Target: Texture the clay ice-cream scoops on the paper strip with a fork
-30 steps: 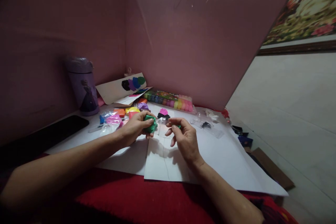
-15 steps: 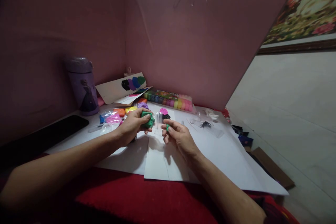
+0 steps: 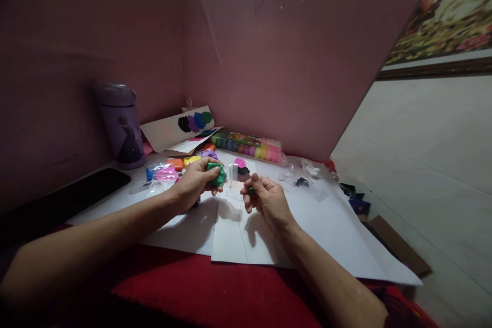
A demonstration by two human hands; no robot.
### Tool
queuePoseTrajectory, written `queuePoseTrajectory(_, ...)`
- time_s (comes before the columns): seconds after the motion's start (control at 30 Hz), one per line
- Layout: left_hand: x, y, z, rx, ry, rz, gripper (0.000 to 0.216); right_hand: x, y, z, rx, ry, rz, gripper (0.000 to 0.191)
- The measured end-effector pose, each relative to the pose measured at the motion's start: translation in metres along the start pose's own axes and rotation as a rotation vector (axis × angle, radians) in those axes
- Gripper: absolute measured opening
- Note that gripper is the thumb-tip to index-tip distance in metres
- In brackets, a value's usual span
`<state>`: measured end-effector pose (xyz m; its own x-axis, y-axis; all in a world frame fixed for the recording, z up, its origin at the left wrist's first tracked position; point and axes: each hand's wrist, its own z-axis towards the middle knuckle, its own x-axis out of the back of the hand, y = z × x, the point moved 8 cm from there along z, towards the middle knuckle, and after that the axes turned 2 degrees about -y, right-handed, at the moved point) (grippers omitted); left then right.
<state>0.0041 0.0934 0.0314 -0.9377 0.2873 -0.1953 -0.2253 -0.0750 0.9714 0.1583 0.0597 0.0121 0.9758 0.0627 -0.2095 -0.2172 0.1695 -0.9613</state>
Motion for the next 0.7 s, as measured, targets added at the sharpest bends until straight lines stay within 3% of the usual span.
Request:
queuePoseTrajectory(0.3,-0.002,0.001,0.001,-0.040,-0.037,0.011,0.007,-0.005,0.009,-0.004,-0.092,-0.057,-0.019,0.025)
queuePoseTrajectory(0.7,-0.001,0.001,0.000,-0.030,-0.012,0.012,0.008,-0.008,0.016,-0.003,-0.164,-0.069,0.160,0.025)
